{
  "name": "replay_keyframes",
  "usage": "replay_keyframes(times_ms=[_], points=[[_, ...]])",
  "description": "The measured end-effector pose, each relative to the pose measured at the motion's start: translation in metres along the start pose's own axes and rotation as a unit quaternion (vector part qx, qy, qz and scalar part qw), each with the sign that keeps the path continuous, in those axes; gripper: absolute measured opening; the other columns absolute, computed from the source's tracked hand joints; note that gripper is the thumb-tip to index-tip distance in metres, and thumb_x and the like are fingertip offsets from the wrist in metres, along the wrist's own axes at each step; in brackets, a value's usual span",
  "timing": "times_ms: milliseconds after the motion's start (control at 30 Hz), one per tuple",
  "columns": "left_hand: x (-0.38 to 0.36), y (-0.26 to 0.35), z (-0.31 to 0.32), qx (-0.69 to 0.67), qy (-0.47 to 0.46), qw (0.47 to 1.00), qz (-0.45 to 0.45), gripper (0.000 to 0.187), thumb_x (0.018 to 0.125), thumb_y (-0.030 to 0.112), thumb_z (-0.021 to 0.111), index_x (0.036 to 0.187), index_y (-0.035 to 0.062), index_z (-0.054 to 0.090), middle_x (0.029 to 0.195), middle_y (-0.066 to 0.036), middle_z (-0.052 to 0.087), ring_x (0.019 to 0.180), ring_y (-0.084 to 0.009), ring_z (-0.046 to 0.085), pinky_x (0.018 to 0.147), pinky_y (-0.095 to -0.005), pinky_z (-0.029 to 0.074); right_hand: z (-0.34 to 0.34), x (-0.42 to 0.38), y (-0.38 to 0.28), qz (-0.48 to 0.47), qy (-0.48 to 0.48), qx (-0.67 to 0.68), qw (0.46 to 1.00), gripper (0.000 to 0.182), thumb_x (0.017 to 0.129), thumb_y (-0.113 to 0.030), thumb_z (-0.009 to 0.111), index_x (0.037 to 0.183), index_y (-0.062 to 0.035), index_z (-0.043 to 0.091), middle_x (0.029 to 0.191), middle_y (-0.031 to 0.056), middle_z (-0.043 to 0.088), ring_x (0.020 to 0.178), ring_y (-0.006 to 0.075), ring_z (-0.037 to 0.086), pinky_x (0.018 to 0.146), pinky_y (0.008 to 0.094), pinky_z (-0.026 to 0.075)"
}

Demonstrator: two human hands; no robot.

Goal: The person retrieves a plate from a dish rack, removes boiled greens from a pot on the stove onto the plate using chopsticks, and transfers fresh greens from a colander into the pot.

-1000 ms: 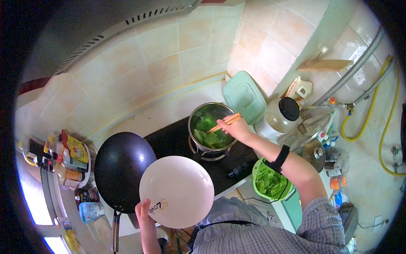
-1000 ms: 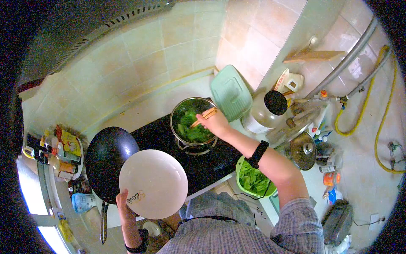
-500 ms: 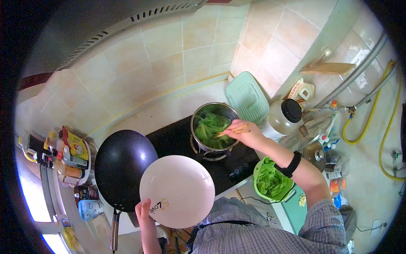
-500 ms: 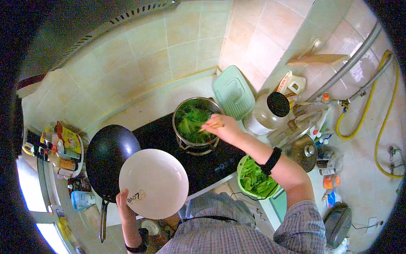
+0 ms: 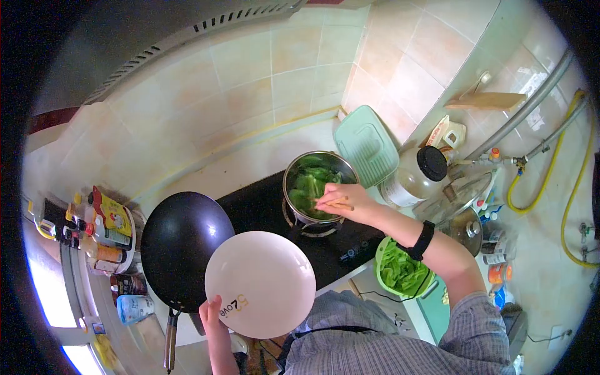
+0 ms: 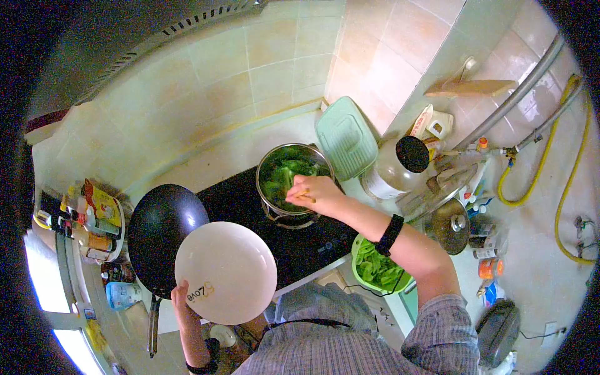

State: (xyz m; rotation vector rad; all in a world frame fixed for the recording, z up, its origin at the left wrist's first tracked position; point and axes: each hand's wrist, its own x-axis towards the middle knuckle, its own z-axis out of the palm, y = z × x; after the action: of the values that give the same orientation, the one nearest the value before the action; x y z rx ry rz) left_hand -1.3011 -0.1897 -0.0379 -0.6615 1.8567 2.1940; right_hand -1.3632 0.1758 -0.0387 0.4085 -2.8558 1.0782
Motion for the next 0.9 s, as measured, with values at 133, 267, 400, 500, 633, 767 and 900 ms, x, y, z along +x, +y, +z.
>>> replay_keyframes(times_ms=[133, 267, 400, 500, 633, 767, 900], points=[[0.003, -0.002, -0.008, 0.008, -0.019, 1.0, -0.015, 0.049, 0.07, 0.032, 0.06, 0.102, -0.0019, 0.044, 0.096, -0.012, 0.052, 0.089, -0.0177, 0.051, 0.074, -0.0316, 0.04, -0.022, -0.01, 0.019, -0.02, 0.038, -0.092, 0.995, 0.017, 0.073, -0.026, 0.057, 0.075, -0.0098, 0.062, 0.069, 0.0037, 0.054, 0.065, 0.0221, 0.055, 0.056, 0.0288, 0.043], [0.002, 0.001, -0.003, -0.005, -0.002, 1.0, -0.003, 0.047, 0.071, 0.033, 0.06, 0.098, -0.0026, 0.048, 0.089, -0.01, 0.055, 0.083, -0.0159, 0.053, 0.07, -0.029, 0.041, -0.041, -0.013, 0.018, 0.063, 0.064, -0.075, 0.993, 0.019, 0.075, -0.027, 0.056, 0.074, -0.0095, 0.062, 0.072, 0.0052, 0.056, 0.066, 0.0226, 0.056, 0.056, 0.0297, 0.044], [0.003, 0.009, 0.0, 0.01, -0.094, 0.995, 0.018, 0.041, 0.072, 0.034, 0.058, 0.091, -0.0025, 0.055, 0.079, -0.007, 0.058, 0.072, -0.0131, 0.055, 0.062, -0.0243, 0.041, -0.045, -0.014, 0.005, 0.106, 0.089, -0.088, 0.987, 0.023, 0.077, -0.03, 0.054, 0.075, -0.0083, 0.062, 0.073, 0.0065, 0.057, 0.066, 0.0242, 0.056, 0.056, 0.0317, 0.044], [0.003, 0.007, -0.001, 0.015, -0.076, 0.997, 0.027, 0.04, 0.073, 0.034, 0.057, 0.09, -0.0023, 0.056, 0.077, -0.006, 0.058, 0.069, -0.0124, 0.055, 0.06, -0.023, 0.041, -0.039, -0.011, 0.01, 0.155, 0.112, -0.113, 0.975, 0.025, 0.078, -0.032, 0.054, 0.076, -0.0078, 0.062, 0.074, 0.0075, 0.059, 0.066, 0.0252, 0.057, 0.056, 0.0328, 0.044], [0.003, 0.004, -0.004, 0.005, -0.058, 0.998, 0.027, 0.04, 0.073, 0.034, 0.057, 0.091, -0.0024, 0.056, 0.078, -0.007, 0.058, 0.07, -0.0123, 0.055, 0.061, -0.0233, 0.041, -0.031, -0.005, 0.042, 0.286, 0.085, -0.044, 0.953, 0.028, 0.076, -0.035, 0.055, 0.074, -0.008, 0.063, 0.076, 0.0087, 0.061, 0.066, 0.0257, 0.058, 0.058, 0.0341, 0.045], [0.007, 0.0, -0.011, -0.001, -0.042, 0.999, 0.024, 0.041, 0.073, 0.034, 0.056, 0.092, -0.003, 0.055, 0.079, -0.007, 0.058, 0.071, -0.0127, 0.055, 0.062, -0.0237, 0.041, -0.022, -0.007, 0.044, 0.252, 0.094, -0.019, 0.963, 0.029, 0.074, -0.037, 0.057, 0.072, -0.0084, 0.064, 0.075, 0.0084, 0.061, 0.067, 0.0254, 0.058, 0.058, 0.0332, 0.045], [0.007, 0.005, -0.015, 0.01, -0.102, 0.994, 0.03, 0.04, 0.075, 0.031, 0.054, 0.094, -0.0041, 0.054, 0.082, -0.008, 0.058, 0.073, -0.0137, 0.055, 0.065, -0.0242, 0.041, -0.032, -0.01, 0.037, 0.168, 0.091, -0.088, 0.978, 0.026, 0.072, -0.035, 0.058, 0.071, -0.0095, 0.064, 0.072, 0.0075, 0.06, 0.068, 0.0236, 0.058, 0.058, 0.0307, 0.045]])
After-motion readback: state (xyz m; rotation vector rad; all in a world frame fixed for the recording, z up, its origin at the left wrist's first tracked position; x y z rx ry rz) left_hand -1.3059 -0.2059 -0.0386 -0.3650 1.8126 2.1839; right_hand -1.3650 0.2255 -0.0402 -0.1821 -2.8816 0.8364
